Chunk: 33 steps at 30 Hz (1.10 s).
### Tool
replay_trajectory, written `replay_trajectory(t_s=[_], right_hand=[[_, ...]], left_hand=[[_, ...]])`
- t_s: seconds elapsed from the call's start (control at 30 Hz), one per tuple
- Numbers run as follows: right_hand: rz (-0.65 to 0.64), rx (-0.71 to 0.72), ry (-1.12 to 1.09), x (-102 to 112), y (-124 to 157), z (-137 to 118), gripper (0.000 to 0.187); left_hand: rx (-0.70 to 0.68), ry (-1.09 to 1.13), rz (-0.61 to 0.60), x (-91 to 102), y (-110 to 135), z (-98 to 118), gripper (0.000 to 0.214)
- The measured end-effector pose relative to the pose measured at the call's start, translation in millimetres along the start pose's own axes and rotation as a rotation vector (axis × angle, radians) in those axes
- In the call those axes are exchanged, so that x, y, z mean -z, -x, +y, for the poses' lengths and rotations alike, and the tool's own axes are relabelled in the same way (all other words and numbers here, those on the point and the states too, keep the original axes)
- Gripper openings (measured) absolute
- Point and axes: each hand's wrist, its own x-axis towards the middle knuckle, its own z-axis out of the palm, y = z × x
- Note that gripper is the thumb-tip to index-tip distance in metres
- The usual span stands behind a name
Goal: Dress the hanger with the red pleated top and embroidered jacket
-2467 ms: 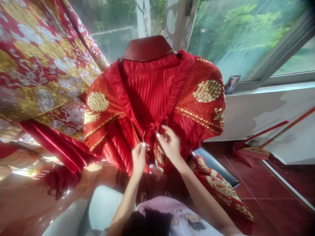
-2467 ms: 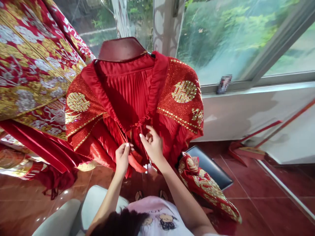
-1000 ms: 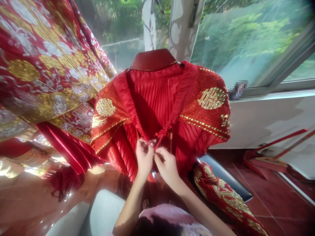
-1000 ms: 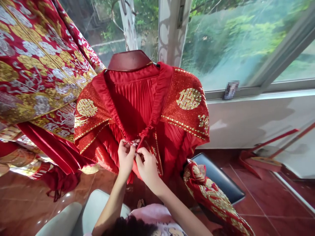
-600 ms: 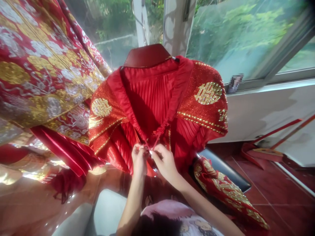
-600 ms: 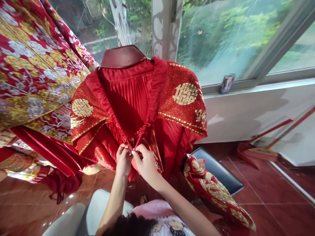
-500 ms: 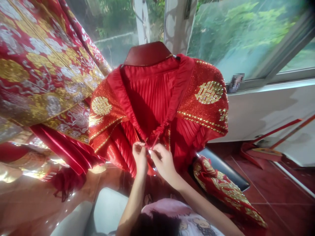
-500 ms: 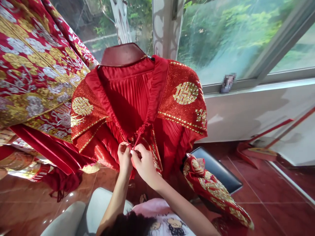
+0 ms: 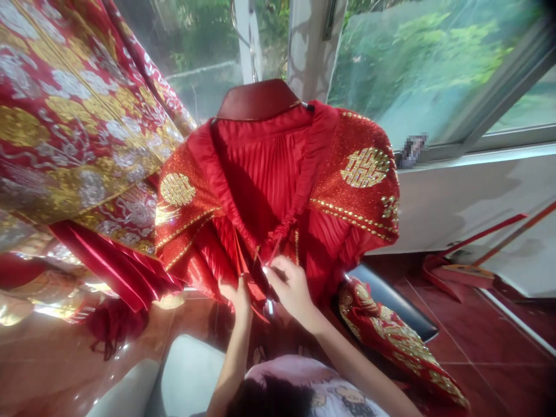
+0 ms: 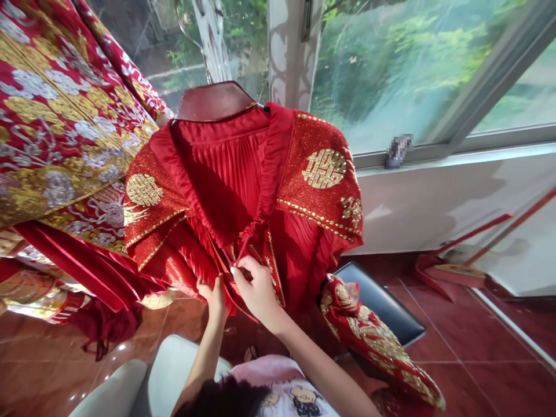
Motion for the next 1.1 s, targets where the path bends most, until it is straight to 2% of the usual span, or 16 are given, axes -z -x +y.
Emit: replay_trajectory(t_s=[0.03,0.07,0.13,0.2,0.23,0.33,0.47,0.53,0.6,0.7,0.8,0.87,1.0,1.1], right_hand=[[-0.002,-0.001,0.007,0.3,-0.7,0.3,0.021],[-0.004,-0.002,0.014,0.5,-1.7,0.6,0.022],[-0.013,0.001,0.031,1.5,-4.7,0.8,0.022],[-0.039,0.008,0.049,3.9,-8.7,0.4,0.019],[-0.055,0.015,0.063,6.0,-11.0,-0.2,0.018],[-0.106,0.058,0.150,17.2,-18.3,-5.6,0.016],[-0.142,0.107,0.281,45.5,-28.8,-28.3,0.020],[-0.136,0.174,0.366,67.0,-37.2,-44.2,0.033],[-0.125,0.277,0.460,92.9,-49.4,-57.1,0.036],[-0.037,0.410,0.526,131.3,-72.1,-61.4,0.024],[0.122,0.469,0.611,151.1,-90.2,-50.9,0.023],[0.182,0.483,0.719,148.1,-96.0,-43.6,0.021],[0.158,0.570,0.907,118.2,-99.8,-39.6,0.017],[0.195,0.602,0.963,95.7,-104.6,-39.8,0.016]], left_hand=[[-0.088,-0.021,0.015,-2.3,5.9,12.9,0.058],[-0.181,-0.031,-0.022,-5.6,11.8,27.4,0.051],[-0.327,-0.030,-0.245,-14.1,22.4,56.4,0.035],[-0.353,-0.027,-0.504,-22.8,29.0,78.3,0.033],[-0.347,-0.039,-0.584,-26.4,30.4,85.5,0.036],[-0.370,-0.109,-0.662,-31.8,27.0,97.4,0.042],[-0.514,-0.221,-0.712,-27.2,12.3,124.1,0.031],[-0.657,-0.265,-0.671,-22.3,1.8,149.9,0.023],[-0.829,-0.308,-0.562,-16.6,-12.6,179.2,0.017],[-1.053,-0.332,-0.260,-7.1,-41.7,213.8,0.017],[-1.144,-0.405,0.004,-1.5,-67.8,223.7,0.021],[-1.211,-0.525,0.085,-3.6,-75.3,218.8,0.025],[-1.331,-0.734,0.191,-23.0,-67.3,198.4,0.022],[-1.365,-0.716,0.151,-45.8,-55.2,177.8,0.017]])
